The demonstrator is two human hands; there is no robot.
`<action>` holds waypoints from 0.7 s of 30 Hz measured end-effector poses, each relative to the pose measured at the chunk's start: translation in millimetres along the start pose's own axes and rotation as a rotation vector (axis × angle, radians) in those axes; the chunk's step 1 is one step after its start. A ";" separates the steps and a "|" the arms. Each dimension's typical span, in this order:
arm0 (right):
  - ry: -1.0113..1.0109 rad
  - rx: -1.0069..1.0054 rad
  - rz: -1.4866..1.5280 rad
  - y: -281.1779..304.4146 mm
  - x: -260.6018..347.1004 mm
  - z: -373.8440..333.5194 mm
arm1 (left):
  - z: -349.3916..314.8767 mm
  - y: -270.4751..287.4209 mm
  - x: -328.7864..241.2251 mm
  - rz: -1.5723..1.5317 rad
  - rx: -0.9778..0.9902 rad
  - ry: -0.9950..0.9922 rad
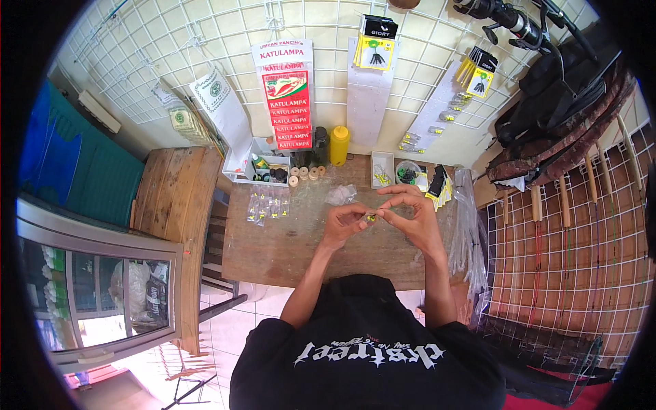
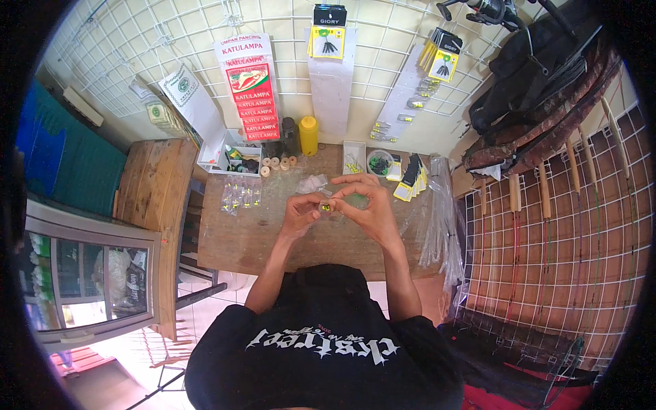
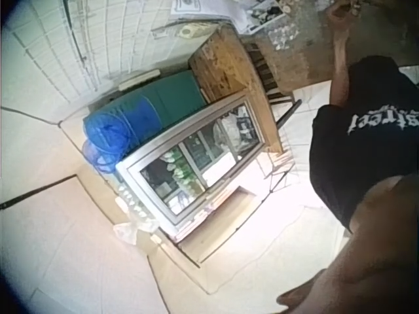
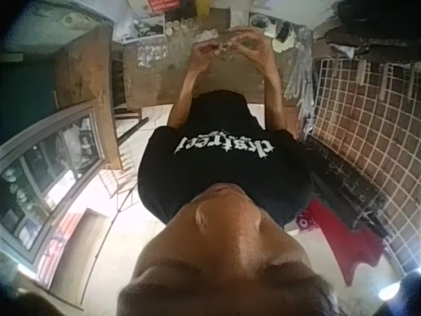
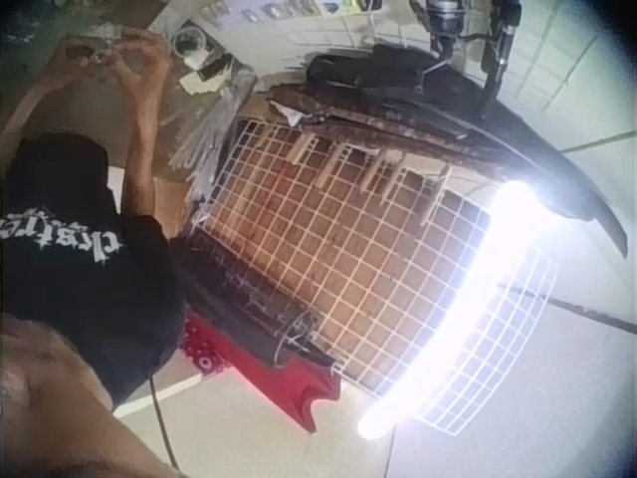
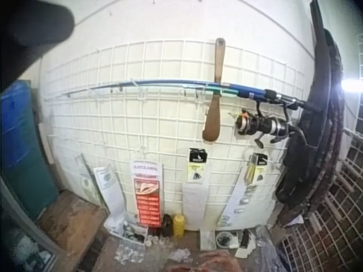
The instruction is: Assembling a fishing lure by attaching components together at a workbench.
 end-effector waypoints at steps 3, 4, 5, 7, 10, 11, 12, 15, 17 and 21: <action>-0.007 0.001 -0.009 -0.2 -1.4 -0.9 | 0.4 0.3 -0.2 0.030 0.012 0.005; -0.005 0.006 -0.025 -0.2 -1.0 -1.1 | 0.8 -1.2 -0.6 0.014 0.010 0.020; -0.002 0.012 -0.042 -0.4 -0.5 -1.2 | 1.2 -2.7 -1.2 -0.001 0.008 0.035; 0.018 0.020 -0.087 -1.1 2.4 -0.3 | 1.4 -4.6 -2.8 0.016 -0.001 0.021; 0.054 0.032 -0.165 -0.5 3.4 0.2 | 4.0 -11.0 -11.4 0.069 -0.022 0.005; 0.070 0.036 -0.198 0.1 3.3 0.2 | 5.4 -12.2 -13.6 0.104 -0.035 0.002; 0.071 0.039 -0.197 0.2 4.0 0.3 | 5.8 -12.0 -14.2 0.105 -0.038 0.000; 0.068 0.063 -0.214 2.0 6.9 1.1 | 7.4 -12.6 -16.2 0.071 -0.002 -0.006; 0.075 0.081 -0.212 3.7 8.8 1.7 | 8.3 -13.0 -17.9 0.091 0.012 0.013; 0.085 0.149 -0.266 6.7 10.5 1.7 | 11.5 -18.8 -26.5 0.143 -0.003 0.042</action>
Point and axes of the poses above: each hand's wrist, its own z-axis towards the middle knuckle, its own y-axis out of the back of the hand, x = y × z, the point moved 4 cm from there along z, towards the middle knuckle, and after that the axes turned 6 degrees about z, right-handed, at the moved point
